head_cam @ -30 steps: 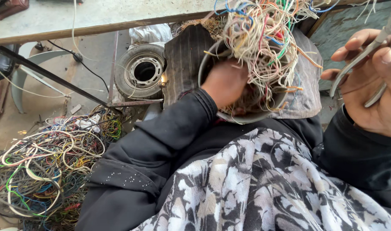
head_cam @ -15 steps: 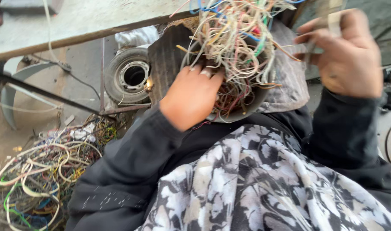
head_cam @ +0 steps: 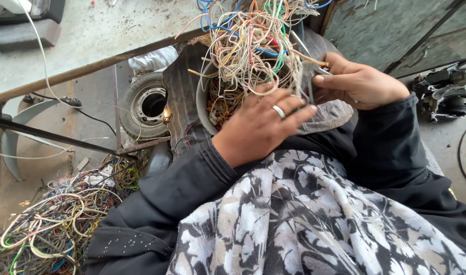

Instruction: The person uses pliers to strip the insulation from multiple small wires. They repeatedly select individual wires from a tangled pile, cut the insulation, and pull it off to expose the inner conductor.

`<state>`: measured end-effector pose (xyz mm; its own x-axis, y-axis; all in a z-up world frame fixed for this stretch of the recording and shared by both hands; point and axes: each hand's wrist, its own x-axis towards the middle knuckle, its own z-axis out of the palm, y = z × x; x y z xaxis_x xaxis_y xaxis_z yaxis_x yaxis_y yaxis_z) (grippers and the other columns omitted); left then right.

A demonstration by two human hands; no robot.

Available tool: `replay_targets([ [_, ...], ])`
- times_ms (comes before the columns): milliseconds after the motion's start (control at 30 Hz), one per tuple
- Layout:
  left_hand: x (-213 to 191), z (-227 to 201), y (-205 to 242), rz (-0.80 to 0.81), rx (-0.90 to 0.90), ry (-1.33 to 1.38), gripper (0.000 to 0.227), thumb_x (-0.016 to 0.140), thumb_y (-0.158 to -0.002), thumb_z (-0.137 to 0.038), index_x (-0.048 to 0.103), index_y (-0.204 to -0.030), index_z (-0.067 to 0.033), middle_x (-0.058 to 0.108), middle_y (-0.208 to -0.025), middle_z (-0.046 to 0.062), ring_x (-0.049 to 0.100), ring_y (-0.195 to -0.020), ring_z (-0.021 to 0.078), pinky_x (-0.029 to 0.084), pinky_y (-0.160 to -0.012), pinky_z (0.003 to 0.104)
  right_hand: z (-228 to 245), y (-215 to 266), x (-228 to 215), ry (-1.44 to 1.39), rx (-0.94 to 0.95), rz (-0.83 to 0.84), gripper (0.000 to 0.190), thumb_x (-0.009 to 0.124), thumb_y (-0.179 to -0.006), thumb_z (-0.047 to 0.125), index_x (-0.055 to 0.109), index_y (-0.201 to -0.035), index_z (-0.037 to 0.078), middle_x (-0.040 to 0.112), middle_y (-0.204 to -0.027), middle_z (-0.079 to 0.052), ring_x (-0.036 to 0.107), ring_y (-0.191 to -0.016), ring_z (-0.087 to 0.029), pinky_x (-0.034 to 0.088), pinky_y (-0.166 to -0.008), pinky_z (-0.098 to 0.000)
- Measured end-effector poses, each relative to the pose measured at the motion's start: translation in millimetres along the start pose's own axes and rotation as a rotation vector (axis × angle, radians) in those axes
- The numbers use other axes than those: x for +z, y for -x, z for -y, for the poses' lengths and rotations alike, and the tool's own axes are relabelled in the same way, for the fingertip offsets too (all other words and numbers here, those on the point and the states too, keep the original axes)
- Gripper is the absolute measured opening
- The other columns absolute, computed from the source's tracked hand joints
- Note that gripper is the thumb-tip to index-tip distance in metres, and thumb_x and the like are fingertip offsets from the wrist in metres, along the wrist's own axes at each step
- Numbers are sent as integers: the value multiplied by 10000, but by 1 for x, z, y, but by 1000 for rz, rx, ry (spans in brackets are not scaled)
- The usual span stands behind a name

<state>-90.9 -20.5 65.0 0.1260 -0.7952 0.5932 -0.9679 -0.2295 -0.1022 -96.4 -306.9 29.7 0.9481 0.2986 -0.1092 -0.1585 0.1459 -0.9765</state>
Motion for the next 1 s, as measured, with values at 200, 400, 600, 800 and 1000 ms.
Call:
replay_targets([
  [200,-16,10,8,14,-187,9,249,769,-949,-334,720,-1080,-127,659,-1107,35,602,-1133,248,449,-1049,435,28,25,18,-167,-145,18,282,459,-1095,57,453,-1363,-32,677,-1097,-210,709,-911,-304,579,-781,-366],
  [400,-31,-4,-1,-109,-360,446,347,777,-952,-394,714,-1067,-73,686,-994,64,689,-910,253,544,-818,371,58,54,57,-63,-283,-9,227,401,-1071,44,415,-1283,-36,702,-1148,-290,715,-1088,-399,613,-876,-458],
  [600,-41,-2,-4,-144,-521,485,366,821,-898,-426,715,-1019,-98,692,-937,34,706,-766,207,557,-701,333,56,50,95,-3,-264,-60,177,405,-1061,16,399,-1237,-7,643,-1245,-267,653,-1251,-345,553,-1035,-451],
  [800,-42,-2,-8,-342,-430,438,357,807,-933,-289,674,-1165,-51,643,-1081,76,686,-1010,262,560,-863,359,45,44,96,24,-301,-47,209,470,-1085,25,410,-1282,-10,613,-1244,-141,621,-1179,-194,519,-1009,-361],
  [1000,-40,-1,-7,-254,-508,607,187,773,-939,-141,723,-1115,-99,692,-1072,52,722,-947,211,582,-818,319,36,41,88,196,-268,-39,281,557,-1046,72,426,-1285,4,595,-1149,-48,600,-1064,-99,531,-918,-278],
])
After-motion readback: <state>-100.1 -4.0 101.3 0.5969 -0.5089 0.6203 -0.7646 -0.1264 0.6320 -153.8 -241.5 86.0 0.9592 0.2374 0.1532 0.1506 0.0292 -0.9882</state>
